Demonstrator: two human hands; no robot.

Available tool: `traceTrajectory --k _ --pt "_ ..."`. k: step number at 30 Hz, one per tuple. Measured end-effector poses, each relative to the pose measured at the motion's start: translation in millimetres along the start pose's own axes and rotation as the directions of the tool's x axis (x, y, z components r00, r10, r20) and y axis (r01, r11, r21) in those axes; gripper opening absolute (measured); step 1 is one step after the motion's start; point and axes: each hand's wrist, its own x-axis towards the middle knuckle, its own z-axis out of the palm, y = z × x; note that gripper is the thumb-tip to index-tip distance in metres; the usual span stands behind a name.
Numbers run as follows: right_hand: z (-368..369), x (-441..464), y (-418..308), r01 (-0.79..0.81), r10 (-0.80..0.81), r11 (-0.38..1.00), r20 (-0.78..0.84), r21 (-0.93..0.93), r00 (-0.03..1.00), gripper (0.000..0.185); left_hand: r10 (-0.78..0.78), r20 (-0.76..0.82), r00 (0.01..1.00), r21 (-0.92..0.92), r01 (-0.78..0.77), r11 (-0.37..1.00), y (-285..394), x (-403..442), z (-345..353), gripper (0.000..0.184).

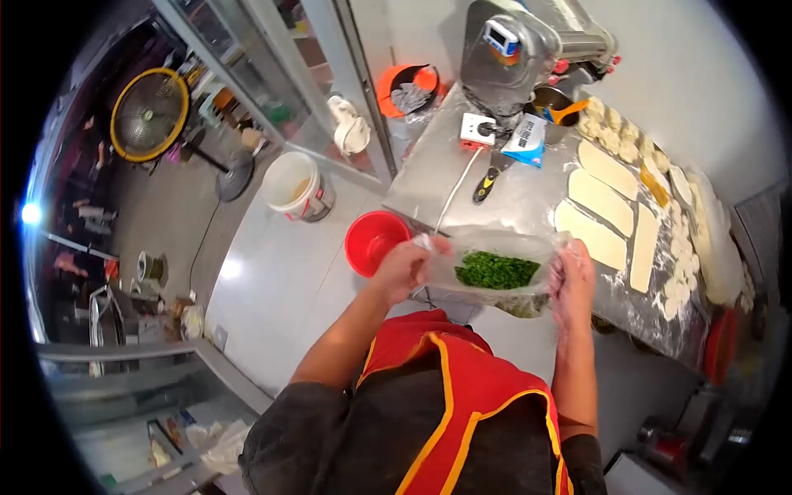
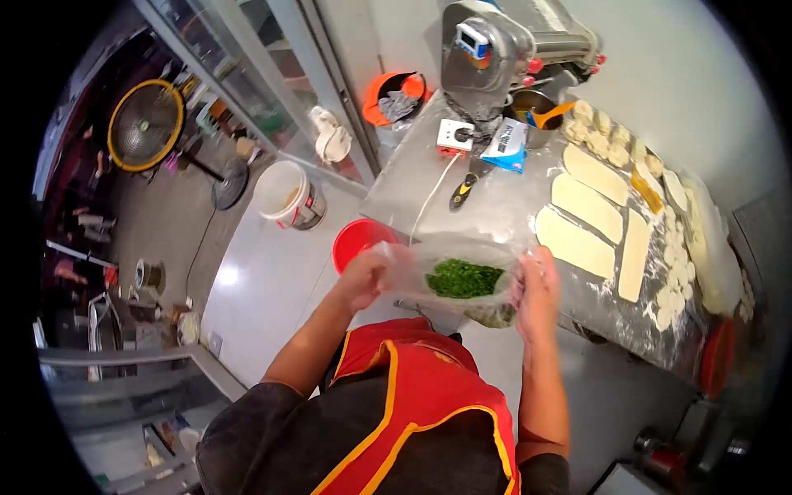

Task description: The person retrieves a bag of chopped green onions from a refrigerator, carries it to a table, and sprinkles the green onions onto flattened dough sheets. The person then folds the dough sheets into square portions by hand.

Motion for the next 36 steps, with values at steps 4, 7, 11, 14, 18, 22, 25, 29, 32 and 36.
traceTrajectory --k 4,7,11,14,18,22,25,29,32,36 --pt "-27 2 -13 0.027 -0.027 0.999 0.007 -0.041 1.000 0.009 -0.133 0.084 0.988 0.070 0.127 0.989 -44 1 23 0.035" --pt "-47 5 -20 0.014 -0.023 0.994 -0.083 -0.108 0.996 0.021 -0.198 0.217 0.956 0.050 0.191 0.980 -57 18 40 0.034" --pt "-58 16 -35 0.080 -0.120 0.982 -0.237 -0.171 0.964 0.017 -0.213 0.330 0.920 0.148 0.172 0.974 -51 50 47 0.040" --pt "-57 28 -44 0.139 -0.174 0.979 -0.257 -0.146 0.951 0.028 -0.205 0.401 0.893 0.174 0.145 0.974 -29 68 40 0.045" --pt "-48 52 -57 0.167 -0.192 0.978 -0.219 -0.126 0.957 0.031 -0.186 0.476 0.859 0.147 0.131 0.980 -4 91 24 0.050" --pt "-16 74 -66 0.162 -0.189 0.980 -0.284 -0.115 0.940 0.028 -0.109 0.443 0.890 -0.031 0.136 0.990 28 110 12 0.045" --pt "-12 90 -64 0.136 -0.145 0.989 -0.212 -0.056 0.967 0.019 0.014 0.303 0.953 -0.115 0.022 0.993 52 132 -3 0.041" --pt "5 99 -66 0.162 -0.166 0.986 -0.157 -0.034 0.974 0.015 0.426 -0.178 0.887 0.572 -0.259 0.778 55 189 -24 0.054" --pt "17 107 -69 0.169 -0.176 0.984 -0.227 -0.050 0.958 0.015 0.670 -0.171 0.723 0.912 -0.141 0.385 42 251 -27 0.080" --pt "22 111 -73 0.169 -0.172 0.985 -0.235 -0.033 0.957 0.014 0.725 -0.113 0.680 0.986 -0.012 0.165 46 310 5 0.102"
